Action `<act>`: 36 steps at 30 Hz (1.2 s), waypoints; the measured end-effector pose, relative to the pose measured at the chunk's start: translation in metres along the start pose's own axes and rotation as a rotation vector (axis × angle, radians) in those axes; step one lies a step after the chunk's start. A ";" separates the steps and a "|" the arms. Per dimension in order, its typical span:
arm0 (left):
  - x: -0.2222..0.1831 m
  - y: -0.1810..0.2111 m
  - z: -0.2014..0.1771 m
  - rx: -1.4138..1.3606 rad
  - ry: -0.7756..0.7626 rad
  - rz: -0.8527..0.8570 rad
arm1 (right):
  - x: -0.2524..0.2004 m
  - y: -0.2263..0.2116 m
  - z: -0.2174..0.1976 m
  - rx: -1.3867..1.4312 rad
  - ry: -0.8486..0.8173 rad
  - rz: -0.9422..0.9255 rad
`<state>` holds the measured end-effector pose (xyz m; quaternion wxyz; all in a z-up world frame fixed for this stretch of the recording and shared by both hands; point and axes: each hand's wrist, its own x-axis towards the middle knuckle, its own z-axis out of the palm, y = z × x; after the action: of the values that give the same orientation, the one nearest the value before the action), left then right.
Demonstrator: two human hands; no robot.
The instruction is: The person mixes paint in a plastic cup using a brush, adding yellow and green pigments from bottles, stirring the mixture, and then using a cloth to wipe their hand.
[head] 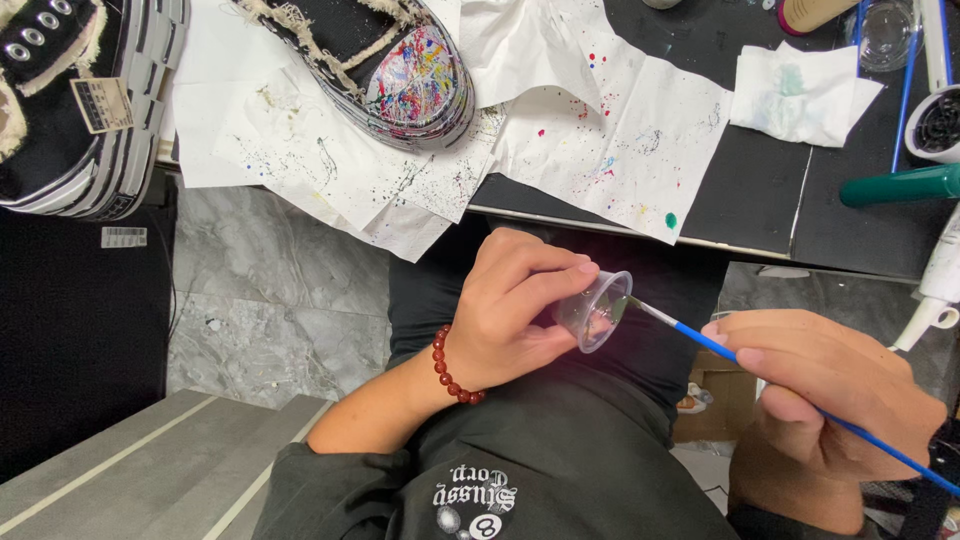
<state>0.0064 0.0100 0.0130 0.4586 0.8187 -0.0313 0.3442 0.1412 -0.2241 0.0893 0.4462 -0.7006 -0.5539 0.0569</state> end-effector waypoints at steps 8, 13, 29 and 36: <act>0.002 0.002 -0.002 0.002 -0.019 0.002 | 0.009 -0.016 0.010 -0.064 0.021 0.084; 0.002 0.001 -0.002 -0.009 -0.019 0.003 | 0.008 -0.017 0.006 -0.099 -0.064 0.078; -0.001 0.001 -0.003 0.002 -0.013 0.016 | 0.004 -0.018 0.019 0.011 0.085 0.162; -0.002 0.000 -0.002 0.012 -0.004 0.008 | 0.007 -0.017 0.018 0.053 0.003 0.057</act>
<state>0.0037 0.0103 0.0125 0.4521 0.8220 -0.0333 0.3446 0.1207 -0.2084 0.0930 0.4638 -0.7039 -0.5314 0.0832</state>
